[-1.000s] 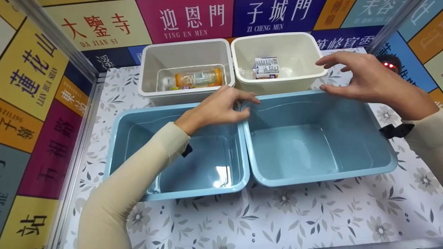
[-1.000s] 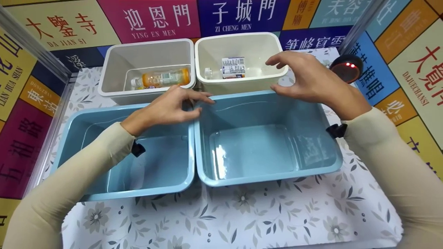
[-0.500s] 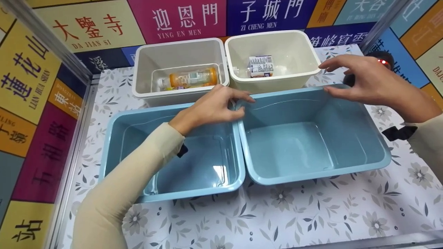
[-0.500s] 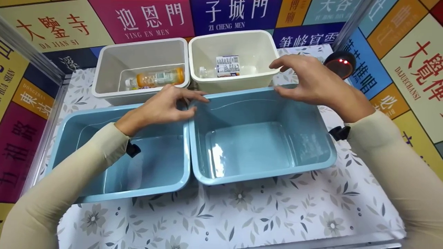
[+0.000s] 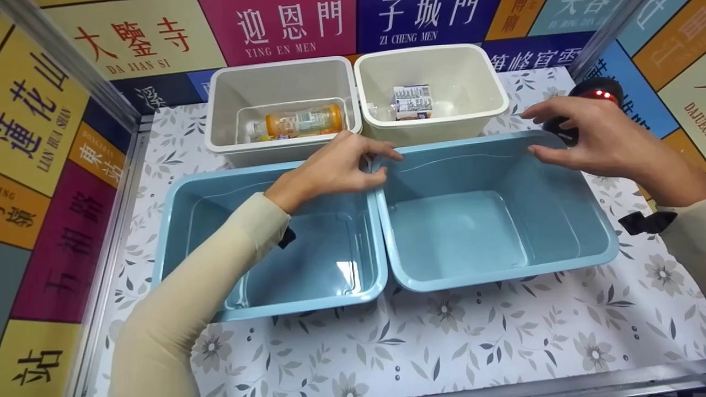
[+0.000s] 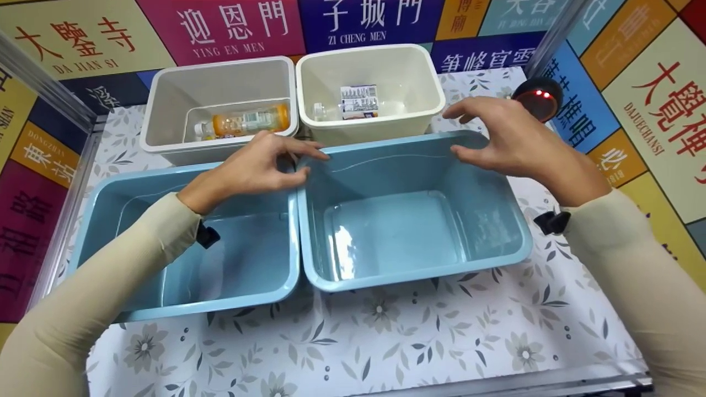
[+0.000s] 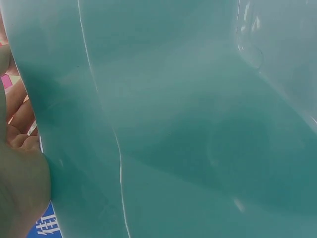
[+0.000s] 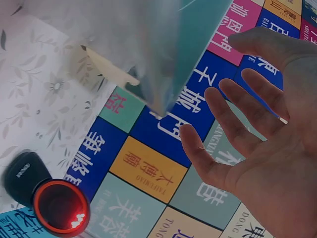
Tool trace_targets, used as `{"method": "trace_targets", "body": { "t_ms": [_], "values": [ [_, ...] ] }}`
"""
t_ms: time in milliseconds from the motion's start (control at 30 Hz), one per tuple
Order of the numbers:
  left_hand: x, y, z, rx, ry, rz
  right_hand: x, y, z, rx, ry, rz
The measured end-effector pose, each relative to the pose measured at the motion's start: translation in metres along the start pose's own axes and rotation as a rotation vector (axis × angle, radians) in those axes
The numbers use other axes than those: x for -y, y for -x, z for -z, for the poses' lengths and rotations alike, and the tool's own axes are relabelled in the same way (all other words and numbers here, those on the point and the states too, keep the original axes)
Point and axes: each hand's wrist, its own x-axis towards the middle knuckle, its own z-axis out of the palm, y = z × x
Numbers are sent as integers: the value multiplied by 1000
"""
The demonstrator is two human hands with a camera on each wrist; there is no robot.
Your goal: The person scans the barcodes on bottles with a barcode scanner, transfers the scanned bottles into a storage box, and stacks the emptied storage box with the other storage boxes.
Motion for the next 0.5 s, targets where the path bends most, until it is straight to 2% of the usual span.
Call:
{"method": "trace_targets", "body": {
  "t_ms": [200,500],
  "values": [
    [0,-2,0,7,3,-14,-8,15,-4,-15,10,-26],
    [3,0,0,12,9,0,-16,34,-14,-34,-10,-55]
  ]
}}
